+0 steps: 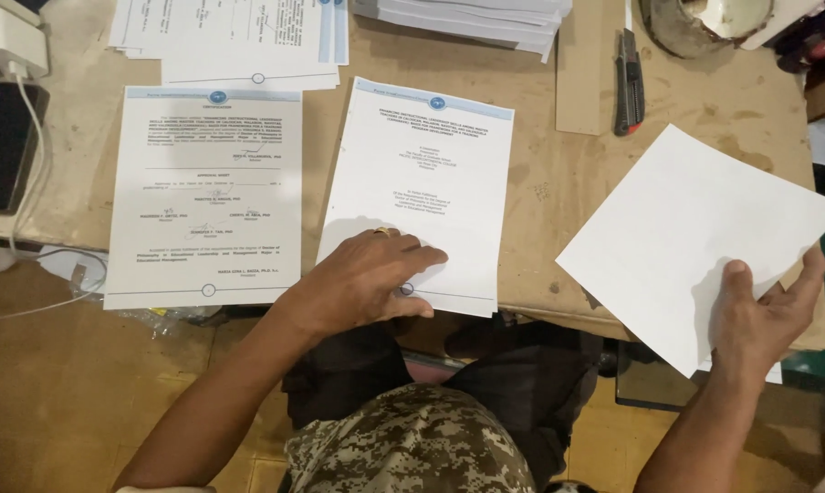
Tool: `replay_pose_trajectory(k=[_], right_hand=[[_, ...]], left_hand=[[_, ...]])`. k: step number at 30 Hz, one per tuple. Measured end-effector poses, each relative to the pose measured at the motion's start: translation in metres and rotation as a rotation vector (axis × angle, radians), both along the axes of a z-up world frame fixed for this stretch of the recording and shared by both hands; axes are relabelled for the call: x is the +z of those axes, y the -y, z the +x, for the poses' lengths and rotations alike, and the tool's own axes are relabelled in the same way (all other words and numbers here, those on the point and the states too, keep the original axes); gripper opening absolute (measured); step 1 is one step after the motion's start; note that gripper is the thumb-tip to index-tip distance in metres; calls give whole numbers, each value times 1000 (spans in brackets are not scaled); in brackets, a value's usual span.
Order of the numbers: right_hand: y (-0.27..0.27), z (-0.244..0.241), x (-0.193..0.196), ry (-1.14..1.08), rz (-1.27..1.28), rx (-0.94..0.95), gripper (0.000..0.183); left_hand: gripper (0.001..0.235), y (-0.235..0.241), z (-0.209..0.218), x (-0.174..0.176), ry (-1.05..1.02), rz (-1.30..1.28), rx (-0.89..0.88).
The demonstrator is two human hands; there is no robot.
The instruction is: Aligning stacks of printed documents and using a utility knife to trim the edges for a clean finish.
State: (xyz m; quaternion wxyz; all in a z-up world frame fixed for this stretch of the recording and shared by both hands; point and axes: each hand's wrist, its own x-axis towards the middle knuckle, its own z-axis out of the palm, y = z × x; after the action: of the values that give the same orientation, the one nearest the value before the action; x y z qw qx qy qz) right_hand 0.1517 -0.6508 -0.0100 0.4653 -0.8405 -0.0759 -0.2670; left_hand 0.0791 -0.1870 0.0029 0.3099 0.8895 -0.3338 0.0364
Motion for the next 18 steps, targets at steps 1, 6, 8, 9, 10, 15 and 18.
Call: replay_pose_trajectory(k=[1, 6, 8, 9, 10, 15, 18], right_hand=[[2, 0, -3, 31, -38, 18, 55], [2, -4, -1, 15, -53, -24, 57], [-5, -4, 5, 59, -38, 46, 50], [-1, -3, 2, 40, -40, 7, 48], [2, -1, -1, 22, -42, -33, 47], [-29, -13, 56, -264, -145, -156, 55], [21, 17, 17, -501, -25, -217, 27]], left_hand=[[60, -1, 0, 3, -101, 57, 28], [31, 3, -12, 14, 65, -100, 64], [30, -1, -19, 24, 96, -164, 105], [28, -5, -25, 30, 56, -193, 216], [26, -8, -30, 35, 16, -224, 327], [22, -63, -71, 18, -92, -773, 941], [13, -89, -89, 2, -323, -1029, 1278]])
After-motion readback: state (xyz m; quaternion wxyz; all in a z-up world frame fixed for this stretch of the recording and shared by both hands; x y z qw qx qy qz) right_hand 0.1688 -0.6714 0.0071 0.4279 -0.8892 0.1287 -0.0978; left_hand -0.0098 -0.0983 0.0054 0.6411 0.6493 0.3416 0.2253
